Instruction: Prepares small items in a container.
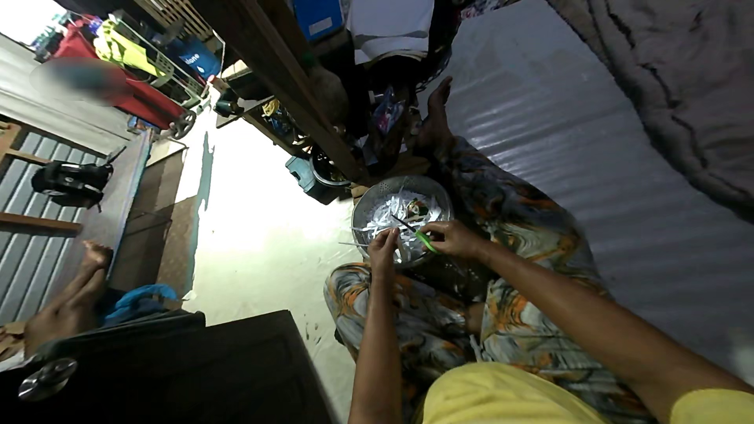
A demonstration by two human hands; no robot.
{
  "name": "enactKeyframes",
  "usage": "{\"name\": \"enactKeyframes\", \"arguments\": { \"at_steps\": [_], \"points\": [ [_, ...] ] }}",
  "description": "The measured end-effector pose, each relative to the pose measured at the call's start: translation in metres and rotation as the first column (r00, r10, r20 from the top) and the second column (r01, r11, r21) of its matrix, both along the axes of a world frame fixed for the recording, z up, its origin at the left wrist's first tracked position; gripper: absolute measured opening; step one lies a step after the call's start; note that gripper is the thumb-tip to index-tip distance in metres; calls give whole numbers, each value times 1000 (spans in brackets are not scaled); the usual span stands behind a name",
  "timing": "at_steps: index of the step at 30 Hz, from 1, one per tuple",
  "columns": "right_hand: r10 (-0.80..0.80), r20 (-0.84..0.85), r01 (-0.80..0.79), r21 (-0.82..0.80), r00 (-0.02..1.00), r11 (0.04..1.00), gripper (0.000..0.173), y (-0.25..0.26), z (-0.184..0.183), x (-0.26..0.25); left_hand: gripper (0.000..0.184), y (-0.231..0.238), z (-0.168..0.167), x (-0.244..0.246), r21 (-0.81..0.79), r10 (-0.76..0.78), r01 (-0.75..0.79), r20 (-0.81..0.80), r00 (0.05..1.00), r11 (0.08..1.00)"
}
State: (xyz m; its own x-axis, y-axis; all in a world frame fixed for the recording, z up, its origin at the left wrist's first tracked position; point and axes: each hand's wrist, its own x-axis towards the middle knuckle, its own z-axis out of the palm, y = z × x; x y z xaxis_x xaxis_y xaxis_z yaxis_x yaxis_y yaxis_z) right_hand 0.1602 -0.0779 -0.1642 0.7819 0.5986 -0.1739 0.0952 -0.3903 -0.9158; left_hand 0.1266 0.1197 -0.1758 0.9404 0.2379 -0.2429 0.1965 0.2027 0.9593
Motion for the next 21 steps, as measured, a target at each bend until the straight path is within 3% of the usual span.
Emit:
{"name": "enactKeyframes", "arguments": {
  "at_steps": [6, 21],
  "points": [
    [63, -24, -64, -29, 998, 998, 44, -2, 0, 1, 11, 0, 1, 0, -18, 18, -19, -7, 1000, 1000],
    [35, 12, -35, 3, 999, 999, 35, -1, -3, 0, 10, -1, 1, 0, 19, 19, -19, -13, 1000, 1000]
  ]
}}
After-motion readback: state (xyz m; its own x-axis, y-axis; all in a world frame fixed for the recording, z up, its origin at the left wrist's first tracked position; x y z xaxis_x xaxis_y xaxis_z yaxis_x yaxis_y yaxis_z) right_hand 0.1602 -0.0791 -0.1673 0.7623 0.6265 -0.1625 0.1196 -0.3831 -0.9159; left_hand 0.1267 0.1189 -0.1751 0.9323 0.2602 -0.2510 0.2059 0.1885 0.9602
